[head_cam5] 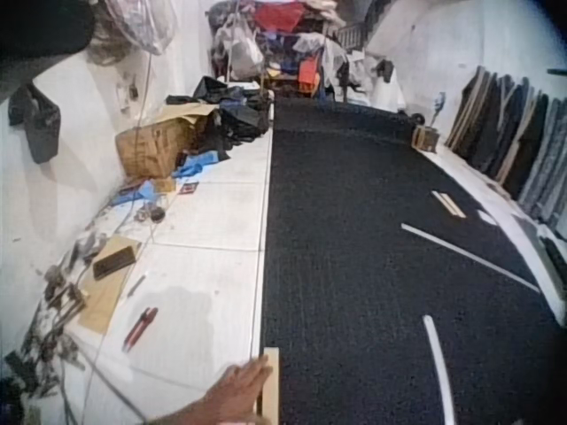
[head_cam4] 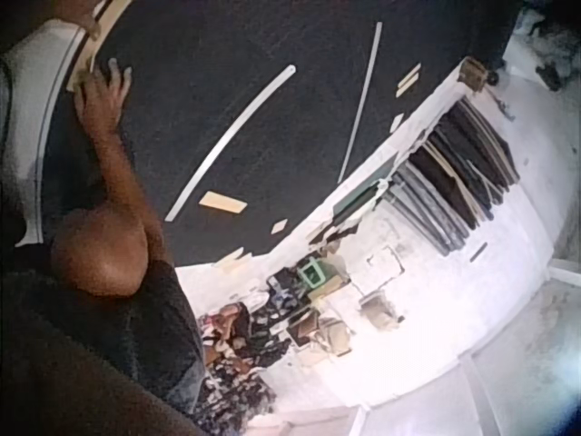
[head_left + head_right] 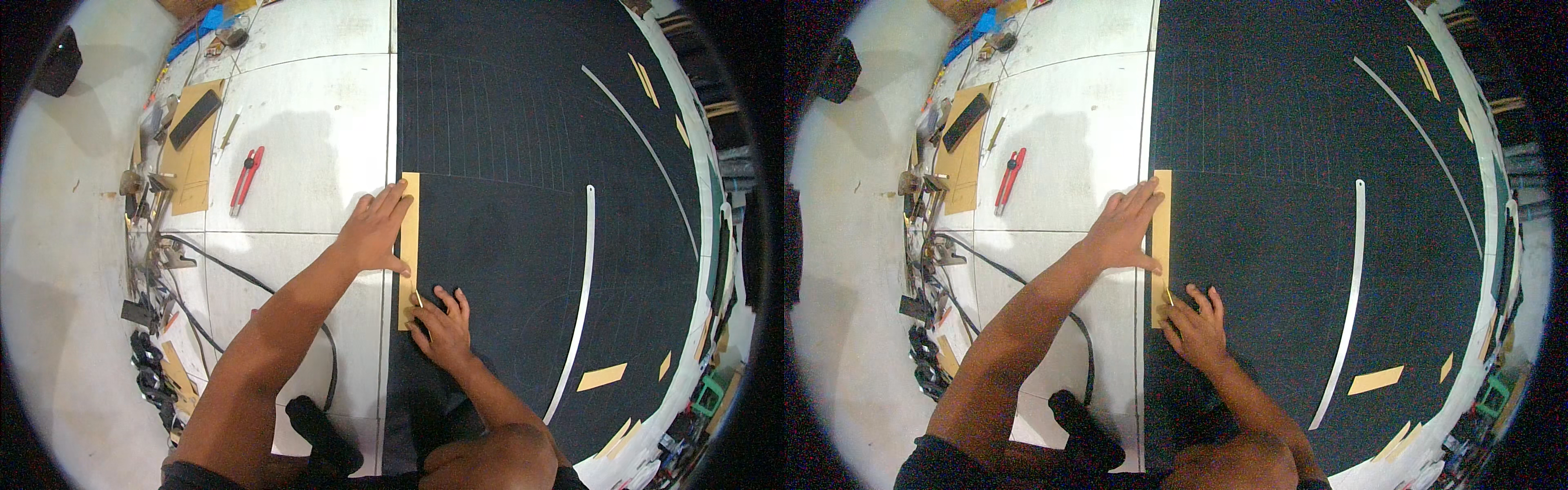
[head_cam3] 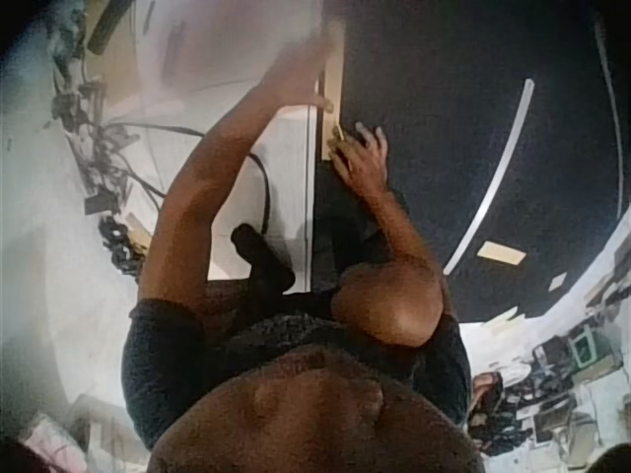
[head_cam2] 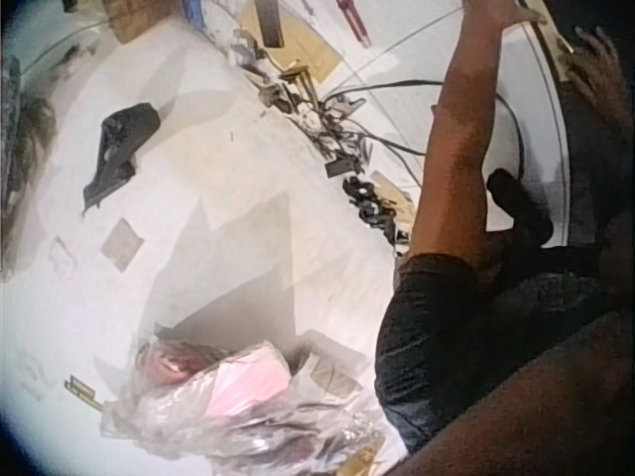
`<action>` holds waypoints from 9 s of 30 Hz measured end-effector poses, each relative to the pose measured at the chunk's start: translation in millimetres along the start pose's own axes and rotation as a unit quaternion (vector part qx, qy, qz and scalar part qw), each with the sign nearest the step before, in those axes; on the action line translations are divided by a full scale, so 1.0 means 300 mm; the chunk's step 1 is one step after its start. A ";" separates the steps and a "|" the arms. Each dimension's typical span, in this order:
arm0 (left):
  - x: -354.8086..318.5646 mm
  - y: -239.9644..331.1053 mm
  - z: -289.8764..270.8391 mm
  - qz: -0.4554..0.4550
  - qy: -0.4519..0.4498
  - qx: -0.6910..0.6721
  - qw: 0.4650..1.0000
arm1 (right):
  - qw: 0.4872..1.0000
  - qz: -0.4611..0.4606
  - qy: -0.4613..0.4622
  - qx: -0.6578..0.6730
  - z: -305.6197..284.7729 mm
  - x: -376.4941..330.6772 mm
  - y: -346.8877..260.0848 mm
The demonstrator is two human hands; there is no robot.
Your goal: The person marks a large piece of dark fabric using a ruler and a marking tool, drawing a series of parallel lines.
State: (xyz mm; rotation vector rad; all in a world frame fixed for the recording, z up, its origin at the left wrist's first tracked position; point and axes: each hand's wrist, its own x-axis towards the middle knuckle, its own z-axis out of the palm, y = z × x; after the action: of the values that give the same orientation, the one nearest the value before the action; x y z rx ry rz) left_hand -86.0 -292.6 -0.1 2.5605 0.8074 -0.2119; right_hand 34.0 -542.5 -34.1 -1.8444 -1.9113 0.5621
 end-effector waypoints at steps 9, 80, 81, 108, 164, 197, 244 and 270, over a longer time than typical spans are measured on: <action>0.027 0.063 -0.052 -0.028 -0.073 0.119 0.990 | 1.000 0.014 -0.004 0.004 -0.006 -0.003 -0.009; 0.033 0.032 -0.018 -0.013 -0.064 0.091 0.994 | 0.979 -0.018 0.025 0.200 -0.036 -0.044 -0.044; 0.032 0.031 -0.018 -0.017 -0.065 0.095 0.993 | 0.979 -0.013 0.028 0.200 -0.046 -0.043 -0.049; -0.514 0.121 0.333 -0.154 0.273 -0.080 0.946 | 0.815 0.489 0.301 0.084 -0.427 -0.696 0.479; -0.607 0.418 0.420 -0.171 0.295 -0.025 0.940 | 0.945 0.183 0.205 -0.179 -0.327 -0.570 0.421; -0.566 0.605 0.467 -0.039 0.087 -0.019 0.995 | 0.959 0.173 0.156 -0.159 -0.422 -0.497 0.368; -0.568 0.616 0.440 -0.040 0.032 -0.028 0.998 | 0.971 0.209 0.045 0.104 -0.319 -0.323 0.168; -0.560 0.620 0.440 -0.044 0.005 -0.029 0.999 | 0.949 0.290 0.121 0.010 -0.364 -0.398 0.246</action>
State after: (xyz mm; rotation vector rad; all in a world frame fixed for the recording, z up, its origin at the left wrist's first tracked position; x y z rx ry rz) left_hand -118.0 -574.0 -3.4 2.4772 0.9171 -0.2002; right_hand 159.6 -659.4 12.5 -2.3421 -1.1888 0.4955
